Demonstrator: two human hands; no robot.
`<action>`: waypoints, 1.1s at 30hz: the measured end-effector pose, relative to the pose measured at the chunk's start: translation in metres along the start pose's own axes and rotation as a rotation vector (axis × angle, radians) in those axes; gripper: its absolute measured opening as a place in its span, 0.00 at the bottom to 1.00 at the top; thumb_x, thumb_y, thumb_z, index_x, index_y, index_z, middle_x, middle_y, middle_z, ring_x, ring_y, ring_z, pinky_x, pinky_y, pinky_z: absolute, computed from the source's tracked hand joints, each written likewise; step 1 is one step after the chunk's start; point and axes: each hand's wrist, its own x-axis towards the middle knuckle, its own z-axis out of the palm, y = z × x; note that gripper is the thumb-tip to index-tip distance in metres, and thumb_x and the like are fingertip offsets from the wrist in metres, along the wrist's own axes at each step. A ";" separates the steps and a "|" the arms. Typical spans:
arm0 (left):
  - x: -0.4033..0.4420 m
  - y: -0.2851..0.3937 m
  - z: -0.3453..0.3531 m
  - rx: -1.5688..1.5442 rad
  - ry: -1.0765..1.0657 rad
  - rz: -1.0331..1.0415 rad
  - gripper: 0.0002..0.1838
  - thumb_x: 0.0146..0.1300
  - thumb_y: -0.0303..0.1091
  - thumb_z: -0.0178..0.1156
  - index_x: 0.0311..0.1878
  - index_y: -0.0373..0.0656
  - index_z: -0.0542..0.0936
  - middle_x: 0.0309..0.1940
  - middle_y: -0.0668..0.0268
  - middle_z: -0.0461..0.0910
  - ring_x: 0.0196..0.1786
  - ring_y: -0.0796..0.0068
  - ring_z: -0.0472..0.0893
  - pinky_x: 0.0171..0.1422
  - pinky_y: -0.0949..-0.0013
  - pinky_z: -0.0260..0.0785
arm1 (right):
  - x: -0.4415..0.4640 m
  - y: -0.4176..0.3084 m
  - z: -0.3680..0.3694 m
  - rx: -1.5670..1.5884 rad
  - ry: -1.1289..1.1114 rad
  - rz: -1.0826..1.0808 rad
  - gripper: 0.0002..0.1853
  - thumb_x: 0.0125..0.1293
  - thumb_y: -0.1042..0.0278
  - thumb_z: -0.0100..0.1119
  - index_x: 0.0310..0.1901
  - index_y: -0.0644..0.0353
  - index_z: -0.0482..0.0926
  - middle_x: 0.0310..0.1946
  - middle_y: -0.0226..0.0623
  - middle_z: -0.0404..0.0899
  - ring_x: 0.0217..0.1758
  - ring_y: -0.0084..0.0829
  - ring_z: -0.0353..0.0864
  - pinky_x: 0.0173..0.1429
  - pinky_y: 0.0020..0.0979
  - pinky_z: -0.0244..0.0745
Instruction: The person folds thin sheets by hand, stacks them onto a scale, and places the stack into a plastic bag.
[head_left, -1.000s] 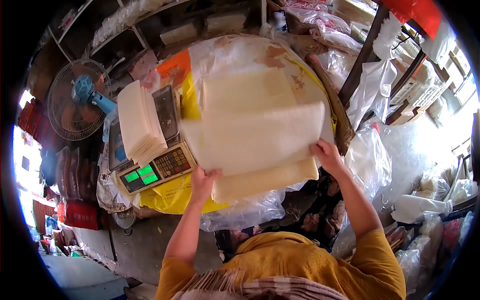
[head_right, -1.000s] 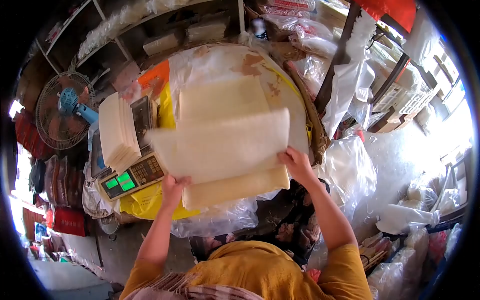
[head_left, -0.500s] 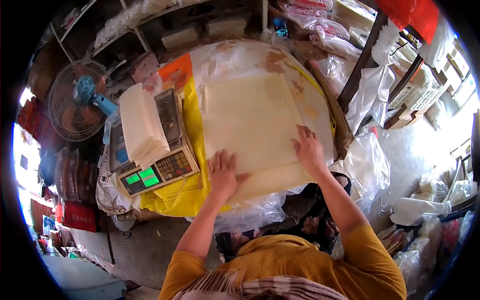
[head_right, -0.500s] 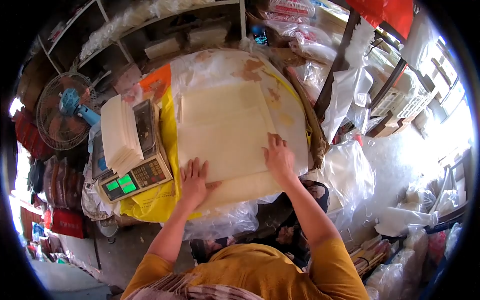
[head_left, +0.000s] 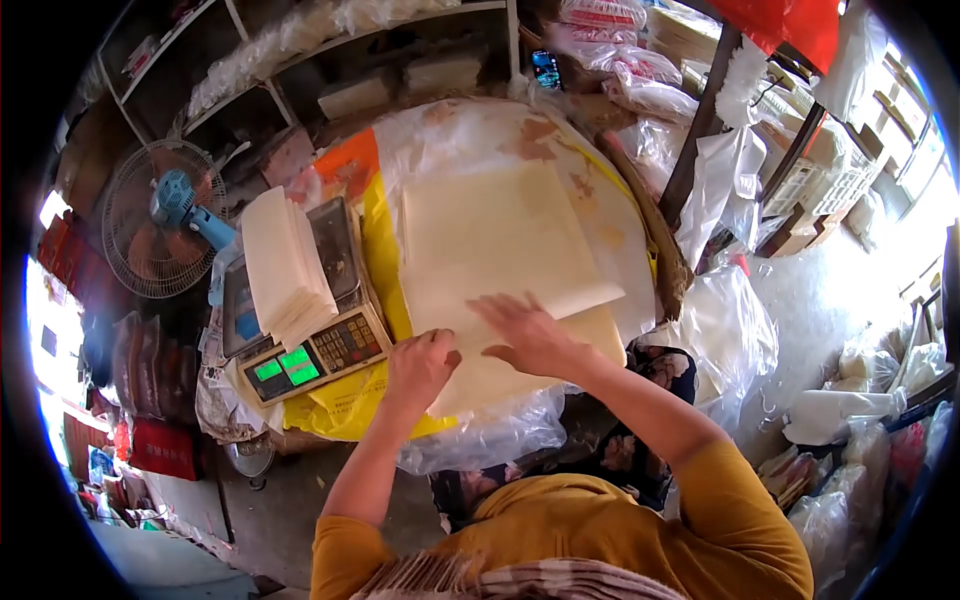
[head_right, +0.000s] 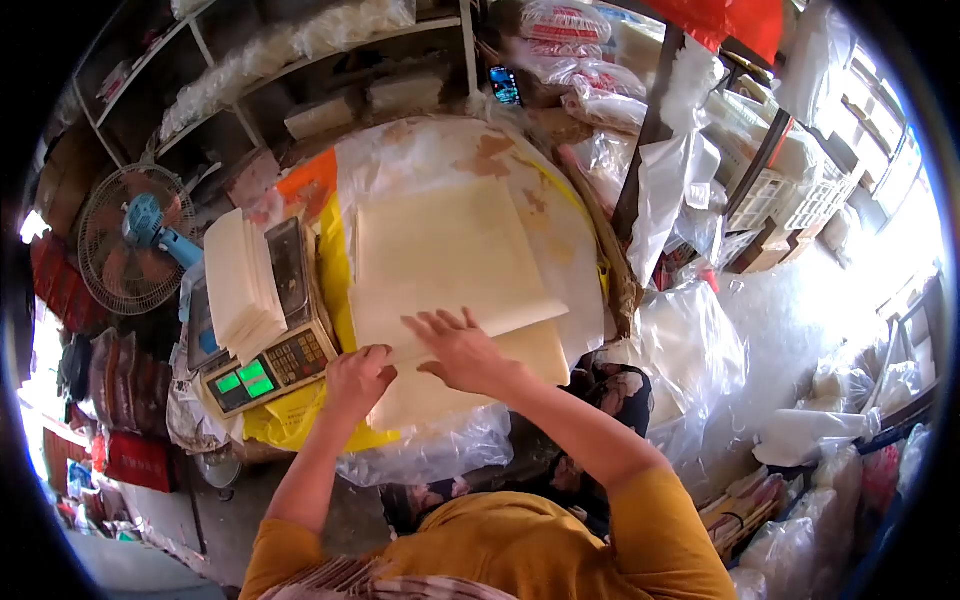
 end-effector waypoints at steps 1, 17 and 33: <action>0.002 0.006 -0.004 -0.026 0.255 0.011 0.29 0.48 0.28 0.66 0.57 0.39 0.71 0.48 0.54 0.78 0.46 0.53 0.78 0.51 0.58 0.72 | 0.009 -0.007 -0.005 -0.083 -0.046 -0.007 0.29 0.58 0.71 0.56 0.64 0.56 0.64 0.59 0.46 0.70 0.64 0.45 0.67 0.64 0.52 0.62; -0.011 -0.035 0.062 -1.032 0.075 -0.392 0.11 0.55 0.31 0.64 0.40 0.38 0.82 0.34 0.59 0.85 0.48 0.73 0.81 0.63 0.67 0.64 | -0.072 0.079 -0.007 0.916 -0.044 0.706 0.14 0.58 0.69 0.64 0.46 0.62 0.79 0.35 0.36 0.80 0.40 0.25 0.79 0.46 0.29 0.74; 0.034 -0.033 0.085 0.065 0.211 0.137 0.37 0.51 0.54 0.66 0.60 0.41 0.72 0.58 0.53 0.72 0.63 0.52 0.68 0.69 0.52 0.53 | -0.038 0.087 0.003 -0.151 -0.137 0.131 0.43 0.50 0.51 0.70 0.67 0.53 0.62 0.68 0.46 0.58 0.74 0.46 0.50 0.74 0.47 0.48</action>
